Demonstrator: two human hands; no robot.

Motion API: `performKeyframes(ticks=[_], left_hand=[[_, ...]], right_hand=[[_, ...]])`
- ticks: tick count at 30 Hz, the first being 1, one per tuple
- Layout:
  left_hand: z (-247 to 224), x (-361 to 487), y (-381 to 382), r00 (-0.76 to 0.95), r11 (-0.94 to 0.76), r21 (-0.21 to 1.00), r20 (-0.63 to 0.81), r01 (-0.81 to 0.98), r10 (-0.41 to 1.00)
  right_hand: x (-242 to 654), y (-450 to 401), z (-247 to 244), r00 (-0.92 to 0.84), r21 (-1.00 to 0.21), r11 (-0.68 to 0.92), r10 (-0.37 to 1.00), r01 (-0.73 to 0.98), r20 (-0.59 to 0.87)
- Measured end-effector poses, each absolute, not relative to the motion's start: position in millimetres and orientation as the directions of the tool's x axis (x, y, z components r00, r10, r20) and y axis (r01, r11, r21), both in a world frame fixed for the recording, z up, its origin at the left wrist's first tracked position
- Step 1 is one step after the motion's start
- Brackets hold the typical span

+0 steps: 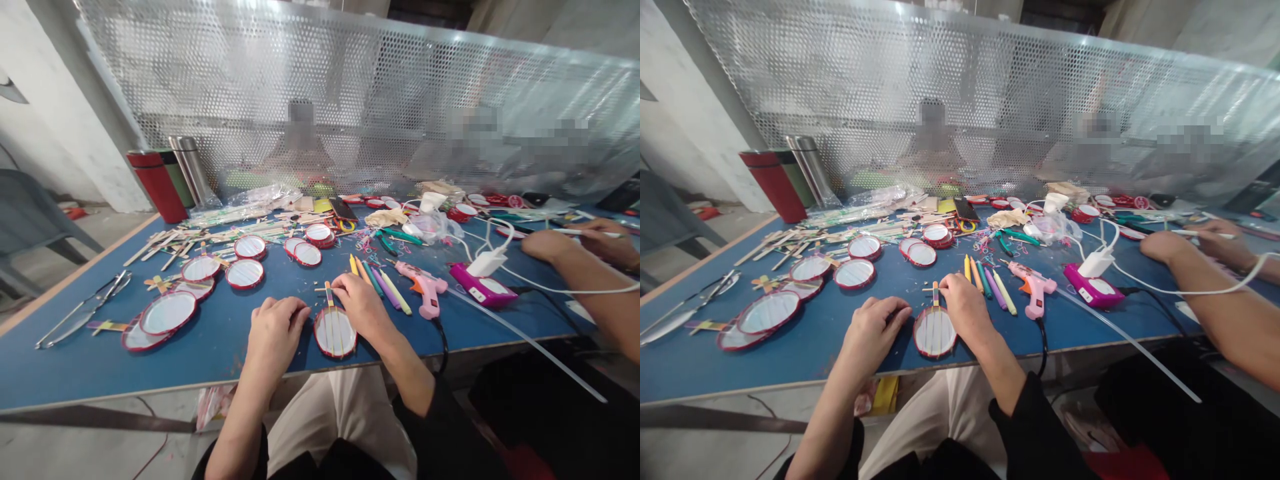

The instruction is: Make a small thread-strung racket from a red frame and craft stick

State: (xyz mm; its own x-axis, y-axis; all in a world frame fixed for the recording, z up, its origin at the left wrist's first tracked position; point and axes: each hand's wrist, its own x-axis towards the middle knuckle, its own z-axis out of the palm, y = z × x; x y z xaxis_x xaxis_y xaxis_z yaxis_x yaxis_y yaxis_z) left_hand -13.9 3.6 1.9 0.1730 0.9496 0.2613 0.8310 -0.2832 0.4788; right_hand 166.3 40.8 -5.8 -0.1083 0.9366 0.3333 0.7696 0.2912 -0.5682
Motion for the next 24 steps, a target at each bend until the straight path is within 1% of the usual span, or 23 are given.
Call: performKeyframes(ticks=[11,24], left_hand=[[3.2,-13.5,3.3,0.171,-0.268,0.458,0.242,0.848,0.955],[1.9,-13.7,3.2,0.170,-0.276,0.457,0.260,0.846,0.951]], right_hand=[[165.4,39.9,-3.6,-0.104,-0.566,0.276,0.943,0.777,0.317],[165.2,39.2,-3.2,-0.109,-0.562,0.284,0.940,0.777,0.323]])
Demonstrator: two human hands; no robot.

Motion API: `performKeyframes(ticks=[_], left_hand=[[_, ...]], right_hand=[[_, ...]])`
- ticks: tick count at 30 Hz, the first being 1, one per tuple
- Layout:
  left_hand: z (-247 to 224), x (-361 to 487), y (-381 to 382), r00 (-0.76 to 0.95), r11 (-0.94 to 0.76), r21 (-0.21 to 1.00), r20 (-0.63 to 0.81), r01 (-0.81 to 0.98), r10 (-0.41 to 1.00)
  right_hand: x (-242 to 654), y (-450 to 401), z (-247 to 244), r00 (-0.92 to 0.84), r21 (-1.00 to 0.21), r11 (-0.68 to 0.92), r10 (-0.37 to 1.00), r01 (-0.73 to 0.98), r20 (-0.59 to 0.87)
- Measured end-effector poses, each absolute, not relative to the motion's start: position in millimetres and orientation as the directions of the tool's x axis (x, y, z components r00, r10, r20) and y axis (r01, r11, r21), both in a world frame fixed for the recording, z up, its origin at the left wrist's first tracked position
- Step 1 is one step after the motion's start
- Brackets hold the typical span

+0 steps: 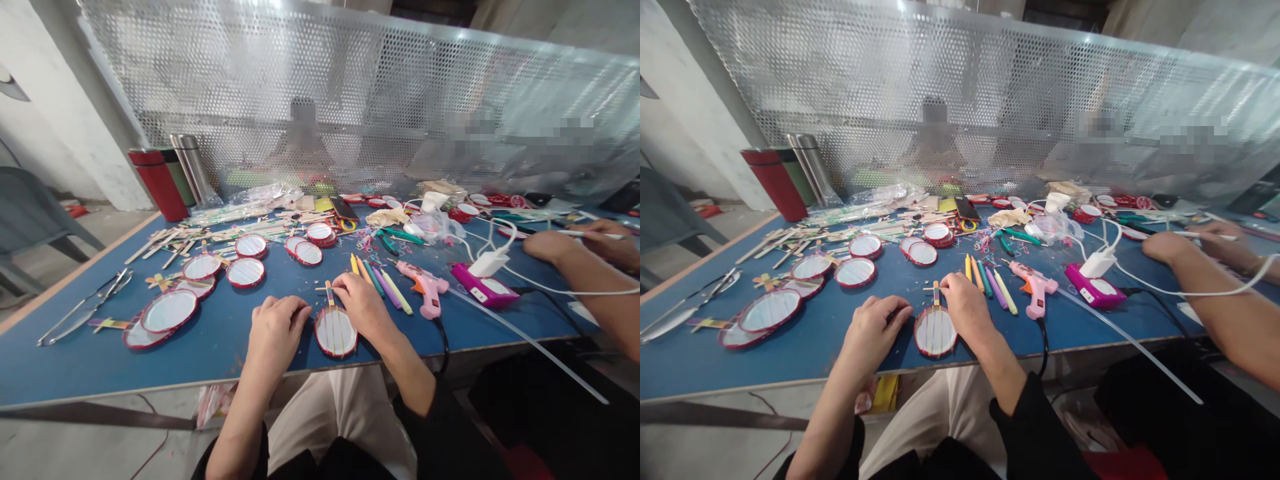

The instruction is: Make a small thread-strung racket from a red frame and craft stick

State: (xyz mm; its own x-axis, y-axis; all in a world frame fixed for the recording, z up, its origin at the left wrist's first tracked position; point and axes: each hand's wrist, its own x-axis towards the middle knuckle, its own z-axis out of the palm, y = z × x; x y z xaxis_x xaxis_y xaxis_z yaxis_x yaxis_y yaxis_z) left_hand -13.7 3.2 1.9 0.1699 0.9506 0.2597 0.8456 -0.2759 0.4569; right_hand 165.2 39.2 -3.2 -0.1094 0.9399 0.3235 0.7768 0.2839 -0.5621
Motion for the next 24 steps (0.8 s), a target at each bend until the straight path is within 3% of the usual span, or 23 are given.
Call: performKeyframes(ticks=[24], left_hand=[[2.0,-13.3,3.5,0.161,-0.274,0.467,0.267,0.841,0.950]], right_hand=[[165.9,40.7,-5.8,-0.115,-0.543,0.295,0.933,0.786,0.340]])
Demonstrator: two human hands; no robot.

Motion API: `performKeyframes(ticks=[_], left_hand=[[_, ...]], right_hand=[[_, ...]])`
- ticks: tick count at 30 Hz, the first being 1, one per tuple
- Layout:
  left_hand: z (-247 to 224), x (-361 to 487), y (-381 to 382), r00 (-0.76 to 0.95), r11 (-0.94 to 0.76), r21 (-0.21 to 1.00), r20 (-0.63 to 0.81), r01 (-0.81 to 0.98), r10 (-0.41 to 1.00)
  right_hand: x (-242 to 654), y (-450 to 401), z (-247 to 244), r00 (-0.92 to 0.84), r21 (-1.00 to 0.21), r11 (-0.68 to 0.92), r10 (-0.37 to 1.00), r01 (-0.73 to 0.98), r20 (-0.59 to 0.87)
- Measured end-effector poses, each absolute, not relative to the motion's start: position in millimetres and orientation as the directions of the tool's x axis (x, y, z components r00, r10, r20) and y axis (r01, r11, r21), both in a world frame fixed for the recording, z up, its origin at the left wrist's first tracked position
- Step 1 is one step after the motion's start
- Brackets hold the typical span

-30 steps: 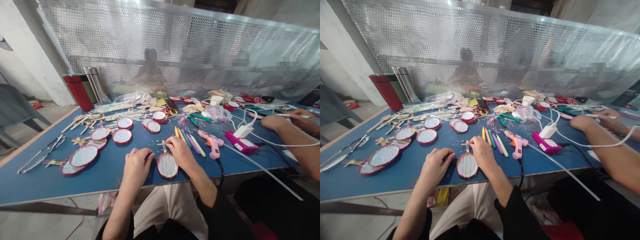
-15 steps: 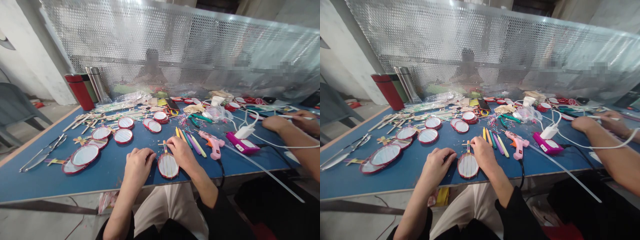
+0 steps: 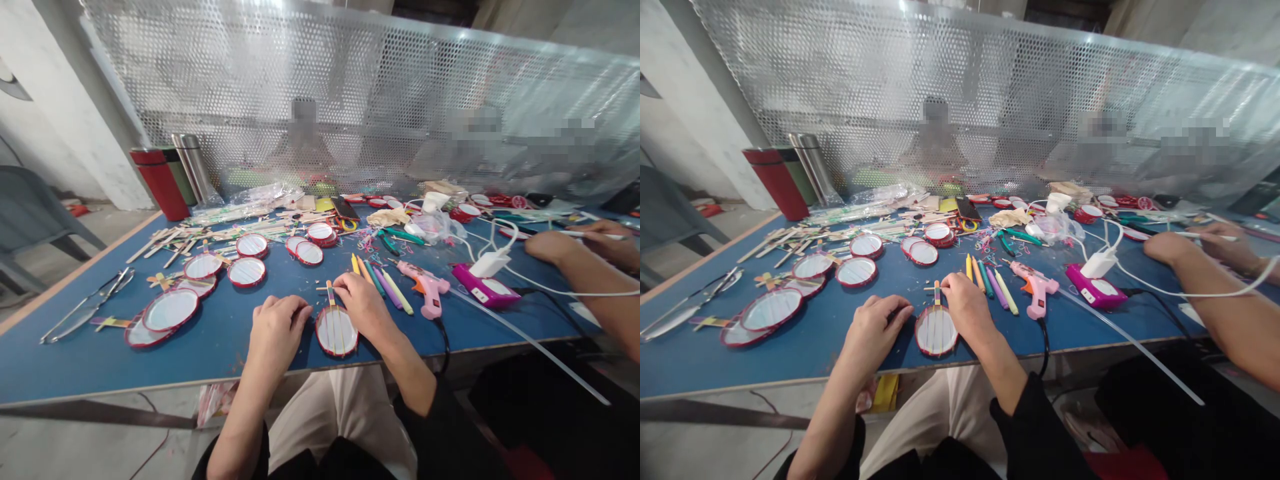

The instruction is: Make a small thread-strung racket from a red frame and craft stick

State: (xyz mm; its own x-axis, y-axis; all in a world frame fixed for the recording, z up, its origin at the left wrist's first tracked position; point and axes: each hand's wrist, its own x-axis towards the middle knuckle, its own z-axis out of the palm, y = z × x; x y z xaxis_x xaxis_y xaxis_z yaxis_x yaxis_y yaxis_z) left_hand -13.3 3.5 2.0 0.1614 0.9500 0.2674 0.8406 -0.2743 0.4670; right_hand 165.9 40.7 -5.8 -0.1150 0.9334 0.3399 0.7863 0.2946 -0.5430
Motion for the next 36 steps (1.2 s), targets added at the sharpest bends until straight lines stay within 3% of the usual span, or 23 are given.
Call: performKeyframes(ticks=[36], left_hand=[[0.3,-14.1,4.6,0.129,-0.258,0.524,0.269,0.812,0.954]], right_hand=[[163.8,39.1,-2.5,-0.093,-0.544,0.256,0.946,0.799,0.309]])
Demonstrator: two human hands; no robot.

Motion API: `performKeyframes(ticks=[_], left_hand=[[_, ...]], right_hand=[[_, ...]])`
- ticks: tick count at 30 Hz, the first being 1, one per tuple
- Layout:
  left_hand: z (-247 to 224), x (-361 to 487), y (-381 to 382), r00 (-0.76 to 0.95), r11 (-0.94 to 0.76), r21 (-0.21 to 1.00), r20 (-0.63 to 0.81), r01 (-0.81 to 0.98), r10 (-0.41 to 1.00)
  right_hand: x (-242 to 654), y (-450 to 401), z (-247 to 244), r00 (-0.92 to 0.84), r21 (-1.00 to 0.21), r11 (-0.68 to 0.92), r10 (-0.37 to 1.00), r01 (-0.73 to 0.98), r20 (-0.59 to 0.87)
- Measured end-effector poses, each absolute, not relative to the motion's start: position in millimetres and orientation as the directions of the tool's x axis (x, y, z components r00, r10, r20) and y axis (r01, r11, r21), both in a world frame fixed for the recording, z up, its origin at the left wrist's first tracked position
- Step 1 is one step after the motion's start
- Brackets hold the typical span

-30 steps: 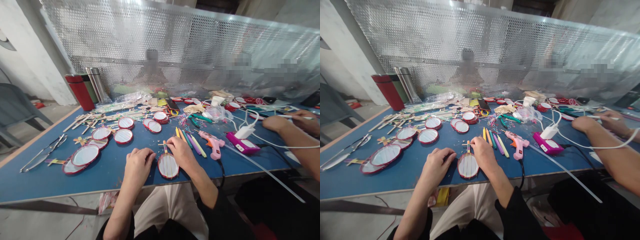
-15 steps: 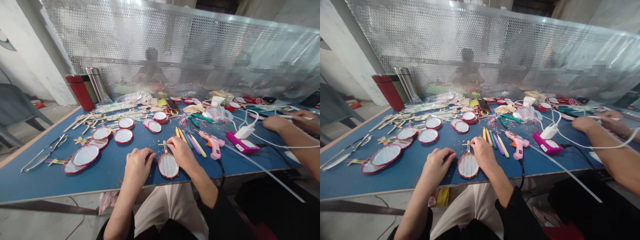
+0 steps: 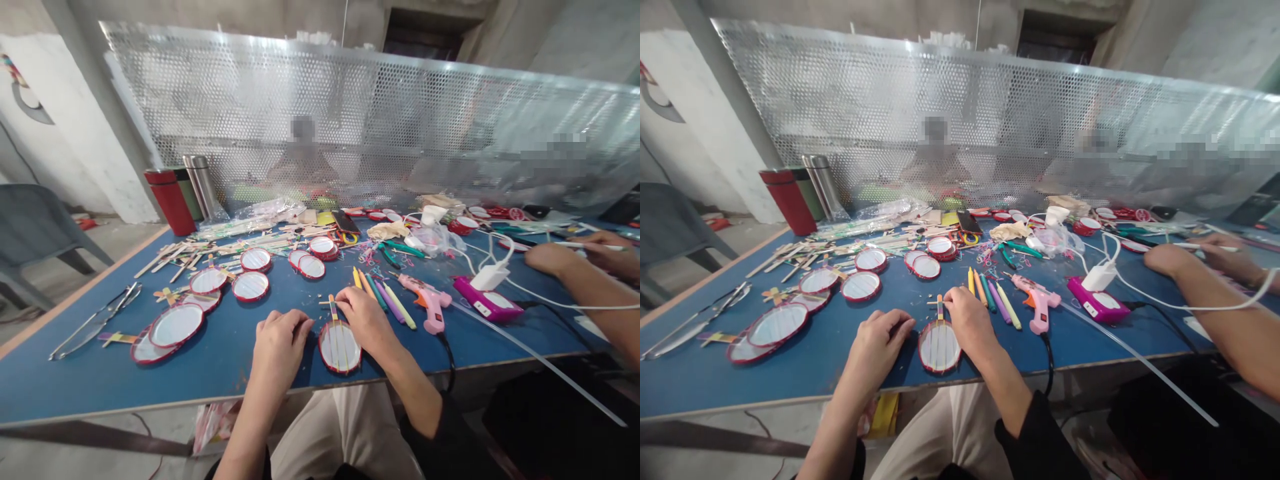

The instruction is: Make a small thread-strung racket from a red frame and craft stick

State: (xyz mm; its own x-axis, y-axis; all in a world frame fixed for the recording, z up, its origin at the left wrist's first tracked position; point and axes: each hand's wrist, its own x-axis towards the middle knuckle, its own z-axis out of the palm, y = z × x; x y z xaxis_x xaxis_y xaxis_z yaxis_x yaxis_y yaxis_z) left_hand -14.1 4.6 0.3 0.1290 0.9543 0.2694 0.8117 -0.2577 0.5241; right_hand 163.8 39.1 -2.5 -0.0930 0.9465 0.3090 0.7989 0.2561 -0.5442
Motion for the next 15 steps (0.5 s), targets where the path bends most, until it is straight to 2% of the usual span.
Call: performKeyframes(ticks=[15], left_hand=[[-1.1,-14.7,5.9,0.156,-0.267,0.499,0.254,0.824,0.954]], right_hand=[[163.1,39.5,-3.6,-0.094,-0.544,0.262,0.943,0.797,0.318]])
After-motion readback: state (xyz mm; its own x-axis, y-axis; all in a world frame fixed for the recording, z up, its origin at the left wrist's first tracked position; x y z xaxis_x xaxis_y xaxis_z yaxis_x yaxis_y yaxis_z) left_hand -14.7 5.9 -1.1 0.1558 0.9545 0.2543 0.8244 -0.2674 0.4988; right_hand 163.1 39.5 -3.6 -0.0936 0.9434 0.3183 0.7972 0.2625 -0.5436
